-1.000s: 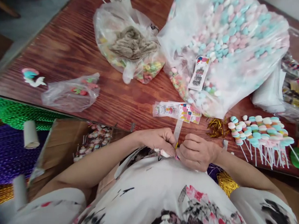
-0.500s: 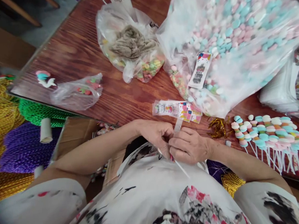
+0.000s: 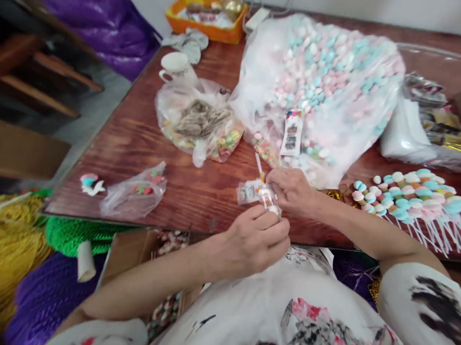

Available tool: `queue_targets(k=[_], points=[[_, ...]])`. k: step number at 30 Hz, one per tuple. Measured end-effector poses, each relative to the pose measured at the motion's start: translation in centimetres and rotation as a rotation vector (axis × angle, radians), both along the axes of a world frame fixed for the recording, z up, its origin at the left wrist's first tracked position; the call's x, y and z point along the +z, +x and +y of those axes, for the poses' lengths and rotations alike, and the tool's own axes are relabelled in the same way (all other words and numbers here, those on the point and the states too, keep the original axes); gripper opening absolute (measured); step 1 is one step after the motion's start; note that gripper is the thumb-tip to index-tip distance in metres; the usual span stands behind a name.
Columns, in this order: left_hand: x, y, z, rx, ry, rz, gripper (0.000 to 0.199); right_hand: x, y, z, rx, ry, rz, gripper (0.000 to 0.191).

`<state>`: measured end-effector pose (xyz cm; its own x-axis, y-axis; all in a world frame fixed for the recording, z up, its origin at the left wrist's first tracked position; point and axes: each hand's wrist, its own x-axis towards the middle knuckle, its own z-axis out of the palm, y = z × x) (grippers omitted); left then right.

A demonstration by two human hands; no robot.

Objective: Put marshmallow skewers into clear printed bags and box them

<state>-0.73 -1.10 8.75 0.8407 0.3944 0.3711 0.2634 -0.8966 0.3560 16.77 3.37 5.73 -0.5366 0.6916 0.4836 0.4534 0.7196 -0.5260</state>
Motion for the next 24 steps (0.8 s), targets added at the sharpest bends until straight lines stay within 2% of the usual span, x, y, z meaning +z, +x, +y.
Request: queue_targets(k=[2,4,6,8,9,11,12,14,17,19,21,23,24], points=[[-2.8,0.3,1.0,0.202,-0.21,-0.093,0.015,1.3,-0.8,-0.1,0.011,-0.15,0.122,0.019],[-4.2,-0.1,3.0,0.309,-0.258,-0.17,0.019,1.8,-1.6,-0.9,0.083,-0.332,0.218,0.018],[-4.1,-0.9,4.4,0.369,-0.279,-0.295,0.023,1.4,-2.1,-1.7,0.14,-0.437,0.242,0.017],[-3.4,-1.5,4.6,0.386,-0.261,-0.417,0.026,0.4,-2.2,-1.8,0.127,-0.472,0.26,0.019],[-3.1,-1.6,4.3,0.405,-0.245,-0.463,0.03,-0.1,-2.0,-1.6,0.082,-0.453,0.269,0.019],[-3.2,-1.4,3.4,0.48,-0.29,-0.533,0.051,-0.8,-1.6,-1.1,-0.021,-0.297,0.254,0.014],[-3.6,-1.2,2.9,0.515,-0.379,-0.581,0.062,-1.0,-1.4,-0.8,-0.058,-0.172,0.233,0.013],[-4.6,-0.8,2.2,0.528,-0.678,-0.716,0.073,-1.3,-1.1,-0.6,-0.082,0.097,0.188,0.014],[-5.5,-0.3,1.4,0.363,-1.175,-0.783,0.063,-2.2,-1.1,-0.9,-0.078,0.338,0.154,0.016],[-5.4,0.0,0.8,0.248,-1.384,-0.713,0.044,-3.0,-1.1,-1.1,-0.096,0.41,0.128,0.015],[-5.2,0.1,0.3,0.245,-1.423,-0.661,0.032,-3.5,-1.1,-1.2,-0.105,0.423,0.108,0.014],[-5.2,0.1,0.0,0.371,-1.289,-0.629,0.029,-3.6,-1.0,-1.3,-0.104,0.333,0.115,0.014],[-5.4,-0.1,0.0,0.448,-1.169,-0.59,0.029,-3.4,-1.0,-1.4,-0.101,0.241,0.14,0.014]])
